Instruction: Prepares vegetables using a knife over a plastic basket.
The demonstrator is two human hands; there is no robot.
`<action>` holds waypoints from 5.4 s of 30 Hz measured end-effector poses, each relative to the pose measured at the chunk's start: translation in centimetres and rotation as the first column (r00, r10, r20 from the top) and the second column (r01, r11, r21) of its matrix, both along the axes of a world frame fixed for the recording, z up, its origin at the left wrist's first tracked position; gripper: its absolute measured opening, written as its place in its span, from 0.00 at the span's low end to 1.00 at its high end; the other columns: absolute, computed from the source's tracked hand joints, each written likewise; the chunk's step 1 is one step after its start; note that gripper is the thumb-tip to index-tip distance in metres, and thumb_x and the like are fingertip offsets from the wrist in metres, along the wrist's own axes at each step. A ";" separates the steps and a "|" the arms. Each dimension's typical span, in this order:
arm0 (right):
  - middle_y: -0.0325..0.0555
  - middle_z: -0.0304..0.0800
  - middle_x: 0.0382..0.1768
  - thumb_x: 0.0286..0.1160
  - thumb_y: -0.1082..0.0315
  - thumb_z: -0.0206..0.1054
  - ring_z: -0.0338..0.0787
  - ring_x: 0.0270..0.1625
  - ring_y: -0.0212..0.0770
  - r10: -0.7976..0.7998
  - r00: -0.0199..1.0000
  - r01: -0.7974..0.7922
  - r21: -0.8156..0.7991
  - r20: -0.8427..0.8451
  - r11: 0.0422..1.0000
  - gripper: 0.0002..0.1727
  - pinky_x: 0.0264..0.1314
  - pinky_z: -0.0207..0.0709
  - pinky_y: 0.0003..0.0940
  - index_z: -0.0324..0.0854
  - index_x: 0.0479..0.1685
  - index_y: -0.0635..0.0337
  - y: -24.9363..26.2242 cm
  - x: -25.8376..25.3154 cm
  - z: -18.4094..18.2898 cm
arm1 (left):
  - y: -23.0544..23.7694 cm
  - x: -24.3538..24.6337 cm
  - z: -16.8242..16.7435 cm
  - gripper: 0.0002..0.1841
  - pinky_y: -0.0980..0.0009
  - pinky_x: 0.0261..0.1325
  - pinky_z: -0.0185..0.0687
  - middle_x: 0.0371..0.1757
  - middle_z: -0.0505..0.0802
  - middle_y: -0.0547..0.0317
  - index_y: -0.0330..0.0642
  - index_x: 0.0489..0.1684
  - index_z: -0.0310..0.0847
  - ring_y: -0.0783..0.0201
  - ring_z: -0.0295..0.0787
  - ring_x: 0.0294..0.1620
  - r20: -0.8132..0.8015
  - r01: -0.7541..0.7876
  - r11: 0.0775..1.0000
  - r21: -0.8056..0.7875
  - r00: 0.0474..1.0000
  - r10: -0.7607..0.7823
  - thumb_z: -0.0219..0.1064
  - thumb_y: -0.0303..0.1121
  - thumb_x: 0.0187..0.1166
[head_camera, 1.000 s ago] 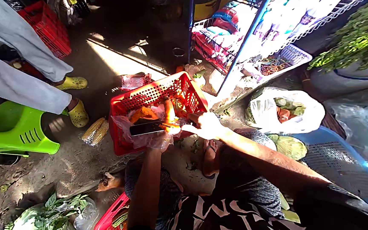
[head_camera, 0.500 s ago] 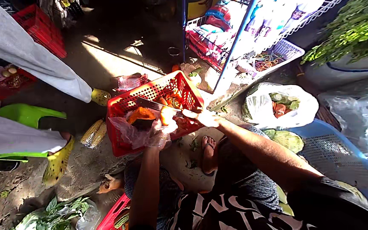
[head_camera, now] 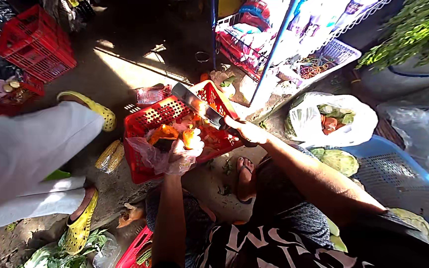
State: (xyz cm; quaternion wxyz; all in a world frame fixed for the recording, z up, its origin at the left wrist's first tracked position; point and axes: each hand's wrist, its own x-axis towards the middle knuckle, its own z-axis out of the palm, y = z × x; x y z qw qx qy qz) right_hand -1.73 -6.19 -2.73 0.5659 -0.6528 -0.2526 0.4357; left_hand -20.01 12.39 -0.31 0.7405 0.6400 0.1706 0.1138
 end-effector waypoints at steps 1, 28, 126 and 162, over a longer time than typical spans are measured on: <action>0.29 0.75 0.15 0.93 0.42 0.43 0.73 0.16 0.23 -0.010 0.998 0.009 0.016 0.064 1.000 0.30 0.21 0.67 0.19 0.80 0.29 0.49 -0.2 -0.1 0.2 | 0.1 0.0 -0.1 0.27 0.68 0.54 0.89 0.48 0.92 0.55 0.34 0.66 0.75 0.66 0.91 0.49 0.036 0.017 0.999 -0.031 0.999 -0.016 0.70 0.16 0.64; 0.61 0.89 0.31 0.75 0.21 0.49 0.90 0.41 0.68 0.058 0.704 0.317 -0.387 0.708 0.866 0.46 0.38 0.75 0.73 0.86 0.44 0.59 -0.1 0.2 0.7 | -1.2 0.5 0.1 0.29 0.57 0.62 0.88 0.54 0.93 0.49 0.33 0.70 0.70 0.56 0.92 0.56 0.191 0.023 0.966 -0.256 0.981 0.027 0.67 0.16 0.63; 0.57 0.93 0.32 0.70 0.19 0.48 0.94 0.37 0.61 -0.050 0.362 0.208 -0.028 0.931 0.978 0.51 0.35 0.81 0.66 0.91 0.39 0.64 1.6 -6.4 -0.3 | -2.5 -0.5 1.1 0.16 0.72 0.37 0.85 0.36 0.88 0.59 0.47 0.50 0.74 0.67 0.86 0.34 -0.010 -0.378 0.678 -0.631 0.877 0.480 0.37 0.36 0.95; 0.62 0.89 0.30 0.72 0.21 0.45 0.90 0.35 0.65 0.081 0.508 0.007 -0.098 0.857 0.995 0.51 0.37 0.74 0.72 0.88 0.39 0.66 9.6 -6.0 1.8 | 2.7 -1.8 1.4 0.17 0.70 0.34 0.81 0.36 0.82 0.56 0.42 0.57 0.73 0.65 0.81 0.31 -0.180 -0.607 0.587 -0.536 0.761 0.623 0.43 0.44 0.95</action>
